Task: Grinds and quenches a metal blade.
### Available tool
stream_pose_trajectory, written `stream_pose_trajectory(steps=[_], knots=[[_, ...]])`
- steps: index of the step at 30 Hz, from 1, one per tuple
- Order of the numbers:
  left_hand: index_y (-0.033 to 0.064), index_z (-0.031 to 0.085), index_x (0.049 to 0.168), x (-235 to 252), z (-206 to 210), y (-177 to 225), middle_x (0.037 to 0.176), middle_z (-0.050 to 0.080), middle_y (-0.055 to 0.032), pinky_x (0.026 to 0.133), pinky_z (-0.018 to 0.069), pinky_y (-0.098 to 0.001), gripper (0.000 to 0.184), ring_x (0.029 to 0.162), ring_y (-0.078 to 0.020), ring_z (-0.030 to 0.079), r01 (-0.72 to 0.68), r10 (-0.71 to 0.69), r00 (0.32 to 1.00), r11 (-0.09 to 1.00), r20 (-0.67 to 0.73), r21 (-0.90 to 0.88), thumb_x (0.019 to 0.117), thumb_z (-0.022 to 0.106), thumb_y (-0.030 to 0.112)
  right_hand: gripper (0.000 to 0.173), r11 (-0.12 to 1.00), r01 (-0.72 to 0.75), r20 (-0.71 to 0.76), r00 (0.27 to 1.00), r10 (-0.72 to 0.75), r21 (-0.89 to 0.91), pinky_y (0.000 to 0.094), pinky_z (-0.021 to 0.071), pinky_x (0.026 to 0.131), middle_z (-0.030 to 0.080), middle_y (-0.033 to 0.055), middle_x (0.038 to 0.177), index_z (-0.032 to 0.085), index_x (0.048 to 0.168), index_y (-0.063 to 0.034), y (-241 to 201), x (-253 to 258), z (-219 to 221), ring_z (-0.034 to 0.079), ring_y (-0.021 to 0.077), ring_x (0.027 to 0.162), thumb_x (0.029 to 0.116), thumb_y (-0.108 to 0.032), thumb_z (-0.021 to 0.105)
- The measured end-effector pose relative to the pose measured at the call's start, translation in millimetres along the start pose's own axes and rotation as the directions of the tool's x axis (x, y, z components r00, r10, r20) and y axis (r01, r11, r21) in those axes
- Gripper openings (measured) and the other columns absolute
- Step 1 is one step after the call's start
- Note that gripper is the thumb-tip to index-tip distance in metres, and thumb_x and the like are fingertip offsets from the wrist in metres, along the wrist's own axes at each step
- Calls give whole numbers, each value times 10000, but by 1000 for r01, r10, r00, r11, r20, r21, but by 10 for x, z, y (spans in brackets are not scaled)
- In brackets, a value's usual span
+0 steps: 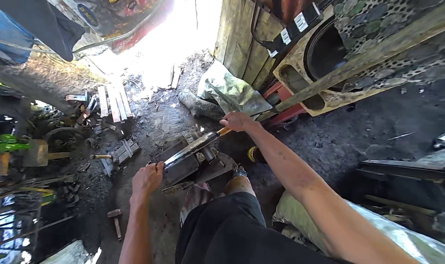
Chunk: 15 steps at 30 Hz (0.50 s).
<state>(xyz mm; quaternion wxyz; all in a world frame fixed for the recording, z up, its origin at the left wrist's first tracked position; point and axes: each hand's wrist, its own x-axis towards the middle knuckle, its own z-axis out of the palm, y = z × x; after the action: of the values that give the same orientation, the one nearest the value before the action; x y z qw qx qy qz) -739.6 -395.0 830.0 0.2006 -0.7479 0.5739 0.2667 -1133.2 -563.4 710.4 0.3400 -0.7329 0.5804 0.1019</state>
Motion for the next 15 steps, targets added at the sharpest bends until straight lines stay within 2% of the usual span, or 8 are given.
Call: stream_pose_trajectory(steps=[2, 4, 6, 8, 11, 15], knots=[[135, 701, 987, 19, 72, 18, 994, 725, -145, 801, 540, -622, 710, 1016, -357, 707, -17, 17, 1000, 1000, -11, -18, 1049, 221, 656, 479, 999, -34, -21, 999, 35, 18, 658, 527, 878, 744, 154, 1060, 771, 1022, -138, 84, -3, -31, 693, 374, 1075, 1066, -473, 432], [126, 703, 974, 6, 87, -60, 1000, 725, -154, 800, 542, -627, 722, 1021, -362, 708, 12, -12, 1000, 1000, -6, -6, 1045, 220, 658, 491, 1000, -18, -32, 999, 18, 5, 646, 531, 897, 748, 147, 1071, 780, 1045, -151, -31, -61, -47, 694, 366, 1092, 1061, -493, 428], [113, 698, 992, -7, 78, -49, 1033, 722, -168, 817, 542, -626, 726, 1053, -374, 701, 41, -41, 999, 999, 12, 14, 1049, 214, 652, 512, 1000, 5, -36, 999, -5, -26, 627, 533, 893, 746, 136, 1065, 773, 1022, -152, -83, -65, -33, 691, 350, 1095, 1063, -508, 408], [121, 703, 1026, -9, 89, 51, 1055, 723, -166, 833, 533, -626, 711, 1069, -372, 695, 28, -28, 1000, 999, 8, -16, 1053, 223, 645, 499, 1000, -13, -32, 999, 13, -18, 652, 533, 874, 747, 151, 1060, 772, 1018, -139, 13, -39, -35, 699, 366, 1075, 1066, -490, 420], [129, 697, 986, -48, 147, 70, 994, 723, -152, 794, 540, -620, 712, 1016, -363, 707, 17, -17, 1000, 999, -2, -40, 1047, 224, 657, 464, 998, -69, -30, 997, 69, 14, 677, 525, 873, 742, 166, 1056, 773, 1038, -141, 57, -77, -84, 694, 387, 1067, 1054, -478, 455], [113, 700, 1014, -130, 93, 6, 1031, 725, -176, 811, 536, -635, 691, 1043, -382, 704, 67, -67, 998, 998, -2, -18, 1060, 239, 625, 506, 1000, -7, -34, 999, 6, -25, 653, 534, 877, 746, 159, 1052, 768, 1028, -138, -132, -95, -35, 701, 374, 1065, 1069, -496, 414]])
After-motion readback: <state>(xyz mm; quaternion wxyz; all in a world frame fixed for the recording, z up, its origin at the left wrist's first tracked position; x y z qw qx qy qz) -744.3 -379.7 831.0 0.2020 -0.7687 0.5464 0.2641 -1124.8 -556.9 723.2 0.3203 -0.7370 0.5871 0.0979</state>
